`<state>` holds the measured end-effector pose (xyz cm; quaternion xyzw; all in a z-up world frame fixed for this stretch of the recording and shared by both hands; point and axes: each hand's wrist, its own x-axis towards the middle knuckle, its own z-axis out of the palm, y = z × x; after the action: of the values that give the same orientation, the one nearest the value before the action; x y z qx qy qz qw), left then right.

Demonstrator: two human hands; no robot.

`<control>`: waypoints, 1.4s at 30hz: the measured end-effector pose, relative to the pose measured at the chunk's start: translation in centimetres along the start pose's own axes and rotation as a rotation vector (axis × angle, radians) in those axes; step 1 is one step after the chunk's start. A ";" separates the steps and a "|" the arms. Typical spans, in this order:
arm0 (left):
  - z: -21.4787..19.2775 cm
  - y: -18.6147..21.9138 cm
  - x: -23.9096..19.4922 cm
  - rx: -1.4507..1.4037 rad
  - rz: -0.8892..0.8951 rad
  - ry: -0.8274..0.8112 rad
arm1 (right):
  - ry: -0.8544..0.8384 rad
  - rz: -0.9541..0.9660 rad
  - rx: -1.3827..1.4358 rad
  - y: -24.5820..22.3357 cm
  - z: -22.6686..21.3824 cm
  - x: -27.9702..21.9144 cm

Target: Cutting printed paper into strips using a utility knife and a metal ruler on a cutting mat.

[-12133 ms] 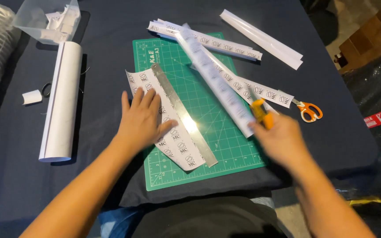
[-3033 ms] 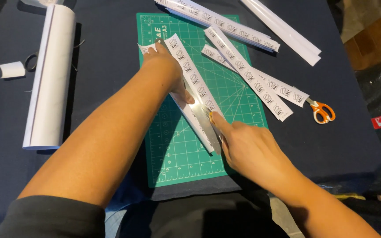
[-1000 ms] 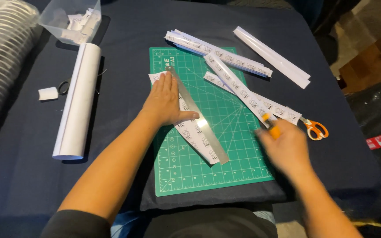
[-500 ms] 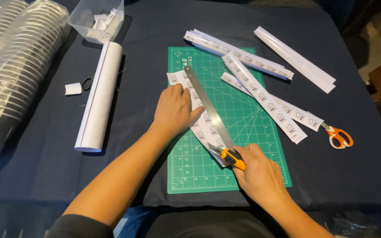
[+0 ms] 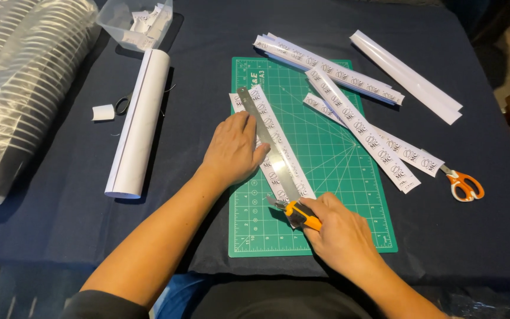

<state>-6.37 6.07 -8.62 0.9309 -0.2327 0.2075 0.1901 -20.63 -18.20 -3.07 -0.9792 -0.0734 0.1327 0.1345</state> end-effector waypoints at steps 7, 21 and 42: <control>0.0 -1.1 0.7 0.093 0.003 -0.038 | 0.002 -0.022 -0.010 0.5 0.4 0.0; 0.2 -1.8 0.5 -0.003 -0.068 -0.233 | 0.071 -0.105 -0.013 0.9 0.8 -0.1; -1.1 -1.2 0.8 -0.042 0.052 -0.104 | 0.048 -0.096 0.012 0.7 0.7 -0.3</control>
<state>-5.42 7.24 -7.56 0.9299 -0.2708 0.1587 0.1918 -21.05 -18.79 -3.86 -0.9766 -0.1163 0.1030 0.1486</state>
